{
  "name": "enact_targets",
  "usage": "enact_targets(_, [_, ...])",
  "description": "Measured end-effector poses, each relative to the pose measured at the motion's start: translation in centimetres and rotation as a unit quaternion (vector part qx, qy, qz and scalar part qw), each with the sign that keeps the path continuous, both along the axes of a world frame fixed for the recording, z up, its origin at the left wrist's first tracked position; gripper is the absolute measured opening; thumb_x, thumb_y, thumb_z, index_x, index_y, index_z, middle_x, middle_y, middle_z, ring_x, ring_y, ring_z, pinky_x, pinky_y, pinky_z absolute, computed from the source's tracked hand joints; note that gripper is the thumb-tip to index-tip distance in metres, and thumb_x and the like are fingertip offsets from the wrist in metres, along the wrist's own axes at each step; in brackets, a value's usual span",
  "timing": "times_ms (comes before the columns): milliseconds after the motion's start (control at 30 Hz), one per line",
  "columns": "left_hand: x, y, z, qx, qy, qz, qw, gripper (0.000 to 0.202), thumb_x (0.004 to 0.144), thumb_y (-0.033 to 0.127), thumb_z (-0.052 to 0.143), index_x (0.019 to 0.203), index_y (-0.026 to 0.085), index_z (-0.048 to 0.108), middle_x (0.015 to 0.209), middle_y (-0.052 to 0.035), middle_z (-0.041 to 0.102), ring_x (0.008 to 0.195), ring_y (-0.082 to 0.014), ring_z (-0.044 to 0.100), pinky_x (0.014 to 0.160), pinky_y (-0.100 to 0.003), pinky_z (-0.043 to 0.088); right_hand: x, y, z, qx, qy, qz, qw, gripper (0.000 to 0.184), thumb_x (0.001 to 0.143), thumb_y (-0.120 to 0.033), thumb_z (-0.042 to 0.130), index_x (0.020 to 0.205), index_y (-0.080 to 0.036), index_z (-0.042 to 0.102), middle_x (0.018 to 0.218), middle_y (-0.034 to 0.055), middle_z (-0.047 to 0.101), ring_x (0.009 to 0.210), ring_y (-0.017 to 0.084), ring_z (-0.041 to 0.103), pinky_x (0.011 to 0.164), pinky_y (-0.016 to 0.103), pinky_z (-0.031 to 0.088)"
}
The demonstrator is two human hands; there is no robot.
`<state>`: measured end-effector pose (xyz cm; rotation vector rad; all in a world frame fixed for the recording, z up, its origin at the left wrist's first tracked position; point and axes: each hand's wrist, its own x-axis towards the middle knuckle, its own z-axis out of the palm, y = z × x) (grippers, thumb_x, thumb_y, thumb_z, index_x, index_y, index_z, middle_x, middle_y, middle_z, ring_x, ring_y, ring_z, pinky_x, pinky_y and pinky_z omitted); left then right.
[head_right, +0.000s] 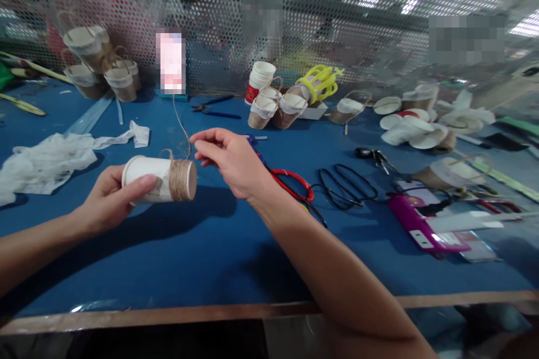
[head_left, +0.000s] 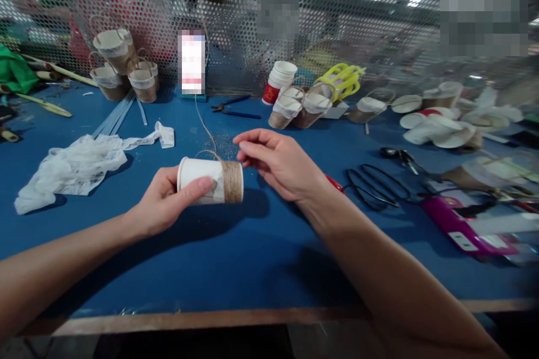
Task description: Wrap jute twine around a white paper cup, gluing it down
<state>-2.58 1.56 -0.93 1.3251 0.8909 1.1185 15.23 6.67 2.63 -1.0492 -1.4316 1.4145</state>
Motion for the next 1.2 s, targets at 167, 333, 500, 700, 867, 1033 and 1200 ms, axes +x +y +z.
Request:
enact_targets(167, [-0.3,0.5,-0.5,-0.050,-0.053,0.022,0.997,0.019,0.070,0.031,0.066,0.080,0.016,0.069,0.071,-0.0011,0.066,0.060,-0.0096,0.054,0.058,-0.018,0.045,0.0,0.2,0.3,-0.143,0.185,0.057,0.971,0.008,0.077,-0.015,0.046,0.074,-0.015,0.053,0.050,-0.0076,0.035,0.046,0.005,0.035,0.045,0.019,0.027])
enact_targets(333, [-0.3,0.6,-0.8,-0.054,-0.040,0.015,0.998,0.021,0.070,0.032,0.065,0.083,0.016,0.068,0.074,-0.0018,0.067,0.062,-0.0103,0.055,0.059,-0.019,0.045,0.1,0.1,0.4,-0.167,0.182,0.072,0.966,0.011,0.077,-0.014,0.044,0.073,-0.015,0.053,0.049,-0.0075,0.032,0.043,0.005,0.029,0.041,0.019,0.021])
enact_targets(500, [-0.3,0.9,-0.9,-0.049,-0.055,0.004,0.997,0.019,0.071,0.031,0.064,0.082,0.016,0.069,0.073,-0.0010,0.067,0.064,-0.0089,0.055,0.061,-0.017,0.044,0.0,0.1,0.7,-0.159,0.146,0.080,0.973,0.007,0.075,-0.014,0.047,0.077,-0.015,0.054,0.051,-0.0082,0.035,0.039,0.003,0.023,0.038,0.019,0.015])
enact_targets(700, [0.2,1.2,0.0,-0.133,-0.124,0.018,0.983,0.015,0.068,0.027,0.068,0.074,0.013,0.067,0.066,0.0003,0.065,0.057,-0.0078,0.055,0.055,-0.017,0.043,0.3,-0.5,0.7,0.010,-0.064,0.023,0.998,0.022,0.074,-0.030,0.058,0.088,-0.014,0.055,0.076,-0.0005,0.054,0.051,0.004,0.042,0.043,0.019,0.033])
enact_targets(867, [0.8,1.5,0.8,-0.264,-0.150,0.037,0.952,0.018,0.071,0.027,0.064,0.066,0.010,0.064,0.053,0.0004,0.060,0.045,-0.0068,0.051,0.043,-0.016,0.036,0.7,-2.1,-0.1,0.127,-0.210,0.065,0.967,0.037,0.073,-0.034,0.059,0.104,-0.016,0.050,0.104,0.0092,0.056,0.090,0.017,0.055,0.073,0.032,0.048])
enact_targets(1033, [0.8,1.6,0.8,-0.321,-0.152,0.036,0.934,0.017,0.077,0.026,0.056,0.075,0.011,0.065,0.059,-0.0011,0.062,0.048,-0.0090,0.053,0.045,-0.019,0.038,0.3,-3.3,-1.2,0.161,-0.239,0.075,0.955,0.050,0.071,-0.026,0.061,0.116,-0.017,0.042,0.116,0.0109,0.051,0.101,0.020,0.052,0.080,0.037,0.048])
enact_targets(1200, [0.9,1.5,0.8,-0.332,-0.162,0.037,0.929,0.016,0.076,0.025,0.056,0.078,0.011,0.065,0.063,-0.0026,0.063,0.051,-0.0103,0.054,0.047,-0.020,0.038,-0.1,-3.5,-1.9,0.215,-0.274,0.049,0.936,0.045,0.071,-0.024,0.059,0.113,-0.018,0.045,0.114,0.0104,0.050,0.103,0.022,0.051,0.086,0.041,0.045])
